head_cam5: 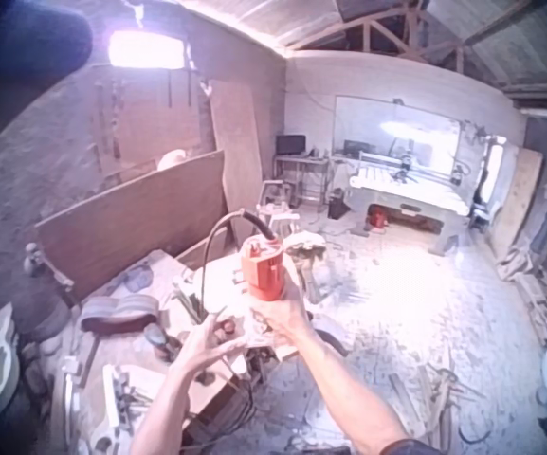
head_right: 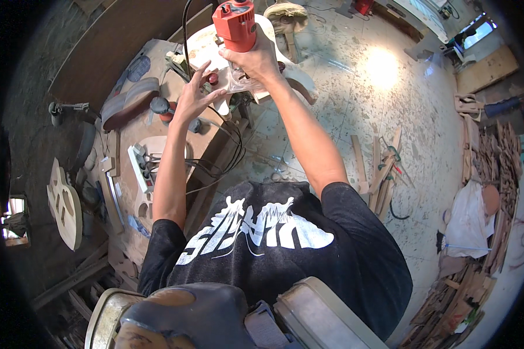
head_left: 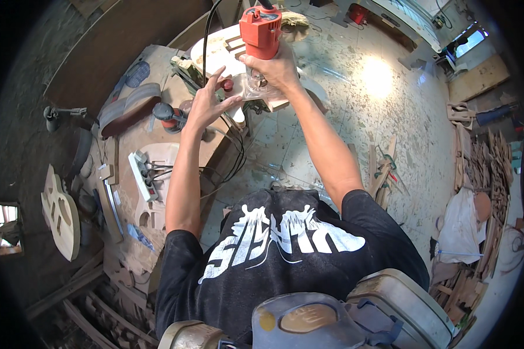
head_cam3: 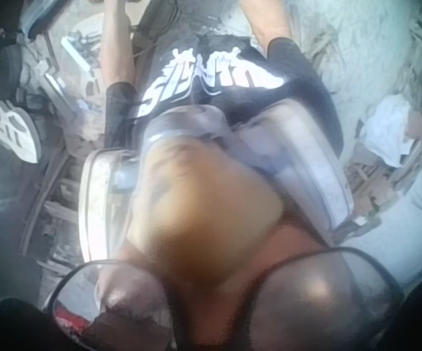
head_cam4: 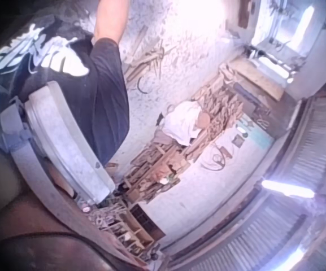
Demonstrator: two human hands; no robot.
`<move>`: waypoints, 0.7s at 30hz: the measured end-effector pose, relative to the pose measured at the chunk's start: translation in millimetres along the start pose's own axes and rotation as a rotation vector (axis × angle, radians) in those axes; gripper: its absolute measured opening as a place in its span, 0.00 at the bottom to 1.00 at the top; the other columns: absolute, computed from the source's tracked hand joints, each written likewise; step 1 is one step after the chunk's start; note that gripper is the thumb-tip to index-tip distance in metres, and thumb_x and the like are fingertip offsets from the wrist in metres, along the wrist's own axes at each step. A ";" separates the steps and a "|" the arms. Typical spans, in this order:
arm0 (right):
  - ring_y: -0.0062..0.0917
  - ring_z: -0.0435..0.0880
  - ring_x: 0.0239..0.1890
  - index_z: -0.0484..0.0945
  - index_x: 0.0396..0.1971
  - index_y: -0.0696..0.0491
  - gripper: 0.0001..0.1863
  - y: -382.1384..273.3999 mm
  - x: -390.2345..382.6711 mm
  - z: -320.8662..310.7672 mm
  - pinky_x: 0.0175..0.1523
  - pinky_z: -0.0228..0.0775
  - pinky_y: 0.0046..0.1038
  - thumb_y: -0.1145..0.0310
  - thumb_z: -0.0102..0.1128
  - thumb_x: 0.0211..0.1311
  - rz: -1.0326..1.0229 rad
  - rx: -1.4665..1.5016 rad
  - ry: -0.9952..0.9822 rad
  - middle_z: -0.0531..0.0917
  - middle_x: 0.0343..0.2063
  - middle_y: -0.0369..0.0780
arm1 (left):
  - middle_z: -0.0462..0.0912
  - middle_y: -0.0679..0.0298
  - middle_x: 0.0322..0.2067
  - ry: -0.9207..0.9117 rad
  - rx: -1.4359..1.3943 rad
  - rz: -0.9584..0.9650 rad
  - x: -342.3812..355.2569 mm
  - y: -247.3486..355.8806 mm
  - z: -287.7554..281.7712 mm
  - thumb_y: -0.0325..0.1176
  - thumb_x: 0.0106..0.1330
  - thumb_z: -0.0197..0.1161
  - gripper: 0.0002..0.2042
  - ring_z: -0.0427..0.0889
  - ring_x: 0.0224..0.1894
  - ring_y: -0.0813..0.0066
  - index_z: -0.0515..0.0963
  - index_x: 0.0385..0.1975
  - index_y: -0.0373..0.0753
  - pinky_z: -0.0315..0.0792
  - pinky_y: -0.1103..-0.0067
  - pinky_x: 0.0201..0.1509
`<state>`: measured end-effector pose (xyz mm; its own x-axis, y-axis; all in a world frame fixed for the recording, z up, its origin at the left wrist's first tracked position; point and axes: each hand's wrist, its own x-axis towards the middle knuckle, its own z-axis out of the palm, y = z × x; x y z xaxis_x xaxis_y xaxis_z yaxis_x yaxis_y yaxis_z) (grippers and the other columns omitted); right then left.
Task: The person uses a handheld router to carve out sections of a wooden guitar body, following a template. They move the router along the interior edges of the cutouts and lift the tool to reposition it.
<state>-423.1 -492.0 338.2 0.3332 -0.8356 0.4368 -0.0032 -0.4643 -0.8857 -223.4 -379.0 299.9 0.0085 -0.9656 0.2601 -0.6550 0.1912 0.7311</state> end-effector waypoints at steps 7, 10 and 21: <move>0.23 0.87 0.44 0.77 0.54 0.57 0.37 -1.4 -2.6 -0.6 0.51 0.79 0.29 0.56 0.85 0.45 -0.006 0.021 0.003 0.88 0.42 0.39 | 0.82 0.51 0.61 0.019 -0.015 0.001 -5.3 3.6 2.0 0.44 0.57 0.79 0.47 0.78 0.66 0.55 0.60 0.75 0.42 0.71 0.64 0.70; 0.24 0.87 0.44 0.77 0.54 0.56 0.38 -5.2 -5.9 -2.8 0.52 0.79 0.29 0.56 0.85 0.45 0.001 0.036 -0.007 0.88 0.43 0.39 | 0.81 0.47 0.60 0.021 -0.025 -0.003 -7.7 7.3 2.9 0.43 0.56 0.80 0.48 0.78 0.66 0.51 0.60 0.75 0.40 0.71 0.63 0.69; 0.19 0.85 0.32 0.83 0.41 0.57 0.21 -24.0 -27.1 -8.1 0.37 0.79 0.25 0.63 0.81 0.50 -0.087 -0.032 0.046 0.87 0.32 0.36 | 0.81 0.45 0.60 -0.002 -0.036 0.003 -21.3 16.8 7.2 0.44 0.55 0.81 0.48 0.78 0.65 0.51 0.60 0.75 0.40 0.71 0.63 0.69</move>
<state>-439.7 -460.5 348.9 0.2899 -0.8037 0.5197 -0.0066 -0.5447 -0.8386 -240.0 -356.5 302.1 0.0051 -0.9654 0.2606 -0.6274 0.1999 0.7526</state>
